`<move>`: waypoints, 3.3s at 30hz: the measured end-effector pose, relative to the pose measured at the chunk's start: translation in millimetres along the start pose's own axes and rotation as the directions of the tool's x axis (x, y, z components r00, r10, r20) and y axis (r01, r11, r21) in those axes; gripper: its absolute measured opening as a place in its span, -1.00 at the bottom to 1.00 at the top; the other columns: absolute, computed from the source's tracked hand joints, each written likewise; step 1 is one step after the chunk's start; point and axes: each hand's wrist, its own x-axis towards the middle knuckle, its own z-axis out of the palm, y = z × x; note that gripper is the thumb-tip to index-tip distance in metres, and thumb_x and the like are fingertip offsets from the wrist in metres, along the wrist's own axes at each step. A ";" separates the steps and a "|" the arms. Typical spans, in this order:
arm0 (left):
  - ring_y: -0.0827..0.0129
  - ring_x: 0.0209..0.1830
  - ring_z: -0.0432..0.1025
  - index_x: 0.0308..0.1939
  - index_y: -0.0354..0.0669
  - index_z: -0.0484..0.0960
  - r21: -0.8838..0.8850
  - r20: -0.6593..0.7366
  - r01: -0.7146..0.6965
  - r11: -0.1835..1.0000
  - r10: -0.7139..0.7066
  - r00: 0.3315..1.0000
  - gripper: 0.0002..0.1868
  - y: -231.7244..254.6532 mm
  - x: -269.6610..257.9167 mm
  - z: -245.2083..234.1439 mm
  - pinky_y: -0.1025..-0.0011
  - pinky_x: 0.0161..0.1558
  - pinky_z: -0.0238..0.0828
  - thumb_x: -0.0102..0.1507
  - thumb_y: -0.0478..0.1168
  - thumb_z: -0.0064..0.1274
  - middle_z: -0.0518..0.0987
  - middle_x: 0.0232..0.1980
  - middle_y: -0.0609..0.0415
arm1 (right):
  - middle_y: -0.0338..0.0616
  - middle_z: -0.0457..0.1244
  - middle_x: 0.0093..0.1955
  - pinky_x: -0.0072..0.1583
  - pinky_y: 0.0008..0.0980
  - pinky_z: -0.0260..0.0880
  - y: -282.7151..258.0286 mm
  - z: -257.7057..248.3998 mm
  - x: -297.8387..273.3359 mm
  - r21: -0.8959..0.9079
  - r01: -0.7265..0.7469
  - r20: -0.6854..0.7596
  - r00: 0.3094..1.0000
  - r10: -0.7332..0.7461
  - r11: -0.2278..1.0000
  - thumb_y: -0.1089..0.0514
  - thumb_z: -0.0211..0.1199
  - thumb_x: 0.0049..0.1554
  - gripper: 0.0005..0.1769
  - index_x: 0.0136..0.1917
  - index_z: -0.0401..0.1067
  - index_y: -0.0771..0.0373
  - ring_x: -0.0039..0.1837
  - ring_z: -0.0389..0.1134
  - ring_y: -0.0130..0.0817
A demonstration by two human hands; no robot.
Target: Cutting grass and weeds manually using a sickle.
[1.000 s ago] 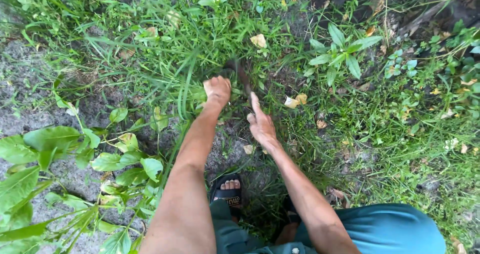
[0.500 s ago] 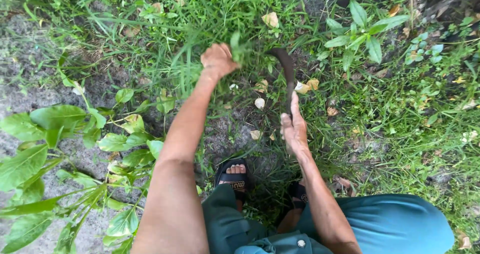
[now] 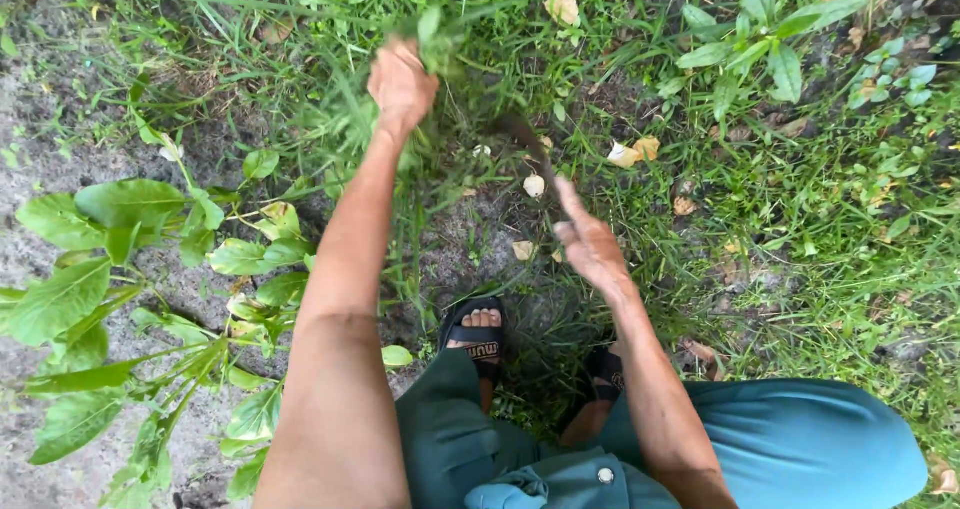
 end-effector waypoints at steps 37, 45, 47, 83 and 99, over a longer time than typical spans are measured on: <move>0.02 0.30 0.29 0.33 -0.15 0.40 0.492 0.553 -0.155 0.857 -0.170 0.815 -0.51 -90.4 -107.6 62.8 -0.06 0.23 0.08 0.45 -0.14 -0.55 0.44 0.21 -0.02 | -0.19 0.17 -0.24 -0.50 -0.67 0.28 -99.2 73.2 -2.1 0.593 -0.201 0.273 0.961 0.040 0.780 0.11 -0.05 0.33 -0.34 0.64 -0.10 -0.15 -0.44 0.18 -0.58; 0.31 -0.09 0.57 -0.26 0.29 0.70 0.480 0.040 0.237 0.844 -0.291 0.956 -0.64 -141.4 -25.7 36.9 0.25 -0.08 0.37 0.42 -0.01 -0.26 0.68 -0.22 0.30 | -0.17 0.15 -0.27 -0.47 -0.59 0.32 -49.1 30.6 -67.2 0.653 -0.267 0.185 0.964 0.193 0.708 0.12 -0.02 0.29 -0.28 0.64 -0.12 -0.29 -0.44 0.16 -0.51; 0.54 -0.52 0.12 -0.23 0.10 0.58 0.658 -0.026 0.026 0.753 -0.011 1.000 -0.72 -131.2 -16.9 17.4 0.48 -0.50 0.18 0.43 0.10 -0.03 0.33 -0.39 0.27 | -0.31 0.28 -0.19 -0.57 -0.57 0.07 -5.4 50.2 -53.5 0.839 -0.155 0.074 0.982 0.173 0.521 0.25 0.01 0.30 -0.11 0.60 -0.23 -0.64 -0.49 0.08 -0.56; 0.00 0.26 0.51 0.14 -0.09 0.64 0.154 0.797 -0.182 0.971 -0.013 0.603 -0.51 -80.8 -158.4 77.6 -0.02 0.24 0.38 0.15 -0.08 0.26 0.69 0.11 -0.07 | 0.14 0.06 0.53 0.41 0.15 0.22 -50.1 43.9 -118.4 0.183 -0.180 0.369 0.924 0.102 0.967 0.10 -0.08 0.28 -0.21 0.65 -0.28 -0.34 0.44 0.18 0.23; 0.16 0.30 0.39 0.23 -0.12 0.45 0.479 0.424 -0.038 0.877 -0.193 0.885 -0.39 -36.5 -141.4 -24.6 0.17 0.16 0.40 0.24 0.13 0.21 0.53 0.26 0.01 | -0.06 0.27 -0.01 -0.46 -0.67 0.22 -108.2 63.2 10.4 0.640 -0.122 0.114 0.991 0.064 0.759 0.11 -0.09 0.37 -0.31 0.64 -0.20 -0.35 -0.45 0.13 -0.61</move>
